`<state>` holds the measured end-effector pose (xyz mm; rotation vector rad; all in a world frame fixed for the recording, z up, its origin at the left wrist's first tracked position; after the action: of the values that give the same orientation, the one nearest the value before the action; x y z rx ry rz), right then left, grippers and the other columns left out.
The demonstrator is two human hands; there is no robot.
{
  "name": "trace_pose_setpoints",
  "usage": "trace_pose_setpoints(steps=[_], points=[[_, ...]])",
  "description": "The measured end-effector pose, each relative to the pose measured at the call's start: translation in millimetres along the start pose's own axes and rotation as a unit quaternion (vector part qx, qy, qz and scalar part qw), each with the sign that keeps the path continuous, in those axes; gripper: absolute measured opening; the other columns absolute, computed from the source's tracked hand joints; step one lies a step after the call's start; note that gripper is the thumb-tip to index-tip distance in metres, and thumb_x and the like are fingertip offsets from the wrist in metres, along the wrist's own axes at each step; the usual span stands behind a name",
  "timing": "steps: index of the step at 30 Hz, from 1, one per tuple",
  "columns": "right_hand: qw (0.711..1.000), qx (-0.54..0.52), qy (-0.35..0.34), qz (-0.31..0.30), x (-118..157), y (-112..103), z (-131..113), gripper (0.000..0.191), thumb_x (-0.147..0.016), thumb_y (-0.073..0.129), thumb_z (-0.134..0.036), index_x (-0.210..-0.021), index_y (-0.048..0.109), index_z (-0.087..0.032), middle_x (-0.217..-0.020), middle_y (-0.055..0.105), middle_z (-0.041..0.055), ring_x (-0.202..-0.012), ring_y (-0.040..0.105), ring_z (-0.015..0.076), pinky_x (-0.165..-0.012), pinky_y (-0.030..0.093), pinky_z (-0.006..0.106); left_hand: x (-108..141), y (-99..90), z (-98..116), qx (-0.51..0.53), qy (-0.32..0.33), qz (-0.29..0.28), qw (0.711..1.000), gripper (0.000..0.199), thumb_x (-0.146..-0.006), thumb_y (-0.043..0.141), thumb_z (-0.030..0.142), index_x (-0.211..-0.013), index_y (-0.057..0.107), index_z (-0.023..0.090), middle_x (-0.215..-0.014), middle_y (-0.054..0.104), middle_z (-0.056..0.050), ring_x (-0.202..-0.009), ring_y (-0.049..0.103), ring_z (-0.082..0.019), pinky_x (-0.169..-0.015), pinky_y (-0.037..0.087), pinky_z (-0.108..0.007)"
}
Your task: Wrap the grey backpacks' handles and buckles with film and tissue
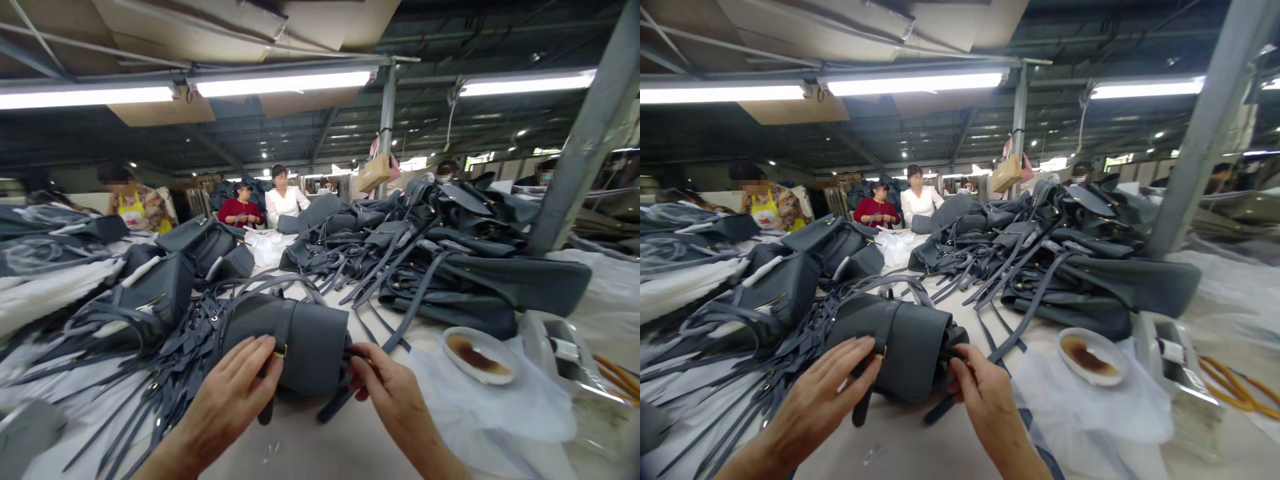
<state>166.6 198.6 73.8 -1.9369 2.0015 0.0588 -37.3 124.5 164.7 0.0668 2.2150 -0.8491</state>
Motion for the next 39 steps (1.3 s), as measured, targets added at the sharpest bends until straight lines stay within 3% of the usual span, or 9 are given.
trace_pose_setpoints(steps=[4,8,11,13,18,24,30,34,39], points=[[0.986,-0.149,0.049,-0.051,-0.2,5.9,0.0,0.047,-0.078,0.063,-0.066,-0.089,0.058,-0.020,-0.068,0.068,0.0020,-0.058,0.065,0.0177,-0.054,0.054,0.028,-13.6,-12.4,17.5,0.059,-0.030,-0.068,0.996,0.039,-0.092,0.032,0.005,-0.101,0.068,0.019,-0.105,0.072,-0.009,-0.085,0.070,-0.018,-0.072,0.060,-0.026],[0.965,-0.234,0.080,-0.083,8.2,11.5,-6.2,0.042,-0.076,0.071,-0.059,-0.084,0.061,-0.020,-0.061,0.060,-0.0041,-0.054,0.055,0.0109,-0.054,0.047,0.023,-66.6,-40.3,39.3,0.209,-0.043,0.005,0.977,0.031,-0.097,0.035,0.014,-0.098,0.066,0.017,-0.090,0.073,-0.006,-0.080,0.068,-0.016,-0.075,0.058,-0.024],[0.965,-0.242,0.066,-0.072,16.5,4.9,-10.3,0.033,-0.078,0.074,-0.051,-0.088,0.066,-0.020,-0.067,0.061,-0.0032,-0.060,0.054,0.0111,-0.060,0.048,0.023,-100.9,-7.5,57.4,0.252,-0.053,-0.073,0.963,0.024,-0.096,0.048,0.026,-0.113,0.062,0.016,-0.116,0.070,-0.007,-0.115,0.061,-0.022,-0.106,0.046,-0.037],[0.965,-0.244,0.069,-0.067,22.2,0.2,-6.4,0.034,-0.080,0.072,-0.051,-0.092,0.068,-0.020,-0.070,0.064,-0.0017,-0.063,0.056,0.0120,-0.062,0.049,0.024,-108.7,26.8,59.3,0.230,-0.096,-0.140,0.958,0.028,-0.092,0.057,0.031,-0.114,0.063,0.013,-0.111,0.071,-0.010,-0.118,0.058,-0.029,-0.111,0.039,-0.050],[0.957,-0.258,0.129,-0.038,33.6,-3.7,23.5,0.043,-0.073,0.076,-0.058,-0.084,0.071,-0.017,-0.072,0.070,0.0033,-0.070,0.065,0.0166,-0.068,0.056,0.030,-90.3,81.6,66.7,0.258,-0.135,-0.246,0.924,0.015,-0.089,0.059,0.024,-0.078,0.068,0.019,-0.086,0.071,-0.004,-0.115,0.059,-0.028,-0.117,0.025,-0.053],[0.911,-0.366,0.188,-0.021,45.4,28.7,49.0,0.033,-0.071,0.083,-0.045,-0.081,0.066,-0.018,-0.079,0.069,-0.0001,-0.075,0.064,0.0139,-0.073,0.055,0.028,-59.5,95.1,69.2,0.256,-0.144,-0.296,0.909,0.010,-0.082,0.057,0.015,-0.083,0.067,0.017,-0.092,0.070,-0.008,-0.124,0.053,-0.030,-0.120,0.014,-0.055],[0.813,-0.513,0.271,-0.045,48.5,83.8,58.5,0.032,-0.061,0.090,-0.030,-0.081,0.070,-0.015,-0.073,0.068,0.0000,-0.064,0.061,0.0105,-0.065,0.051,0.023,-38.5,105.6,65.0,0.266,-0.168,-0.365,0.876,0.030,-0.073,0.052,0.009,-0.099,0.065,0.015,-0.099,0.071,-0.010,-0.126,0.050,-0.032,-0.120,0.012,-0.058],[0.813,-0.521,0.259,-0.012,40.7,95.3,64.6,0.040,-0.052,0.093,-0.028,-0.084,0.071,-0.017,-0.076,0.070,-0.0002,-0.068,0.063,0.0124,-0.068,0.051,0.023,-29.5,106.6,64.2,0.289,-0.181,-0.378,0.861,0.058,-0.072,0.052,0.010,-0.130,0.053,0.014,-0.121,0.067,-0.011,-0.127,0.048,-0.034,-0.117,0.016,-0.062],[0.840,-0.490,0.232,0.027,39.3,80.3,70.4,0.034,-0.055,0.094,-0.029,-0.073,0.067,-0.016,-0.070,0.068,-0.0025,-0.063,0.059,0.0092,-0.062,0.048,0.020,-21.8,101.8,55.7,0.282,-0.214,-0.351,0.867,0.041,-0.070,0.053,0.009,-0.108,0.064,0.018,-0.115,0.069,-0.009,-0.123,0.050,-0.033,-0.111,0.028,-0.057]])
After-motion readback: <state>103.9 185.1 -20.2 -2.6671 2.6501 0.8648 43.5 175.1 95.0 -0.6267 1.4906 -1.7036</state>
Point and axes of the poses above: each hand's wrist, its own x-axis away from the middle knuckle, its own y-axis out of the palm, z = x × y, the point moved 9 cm from there along -x, towards the middle knuckle
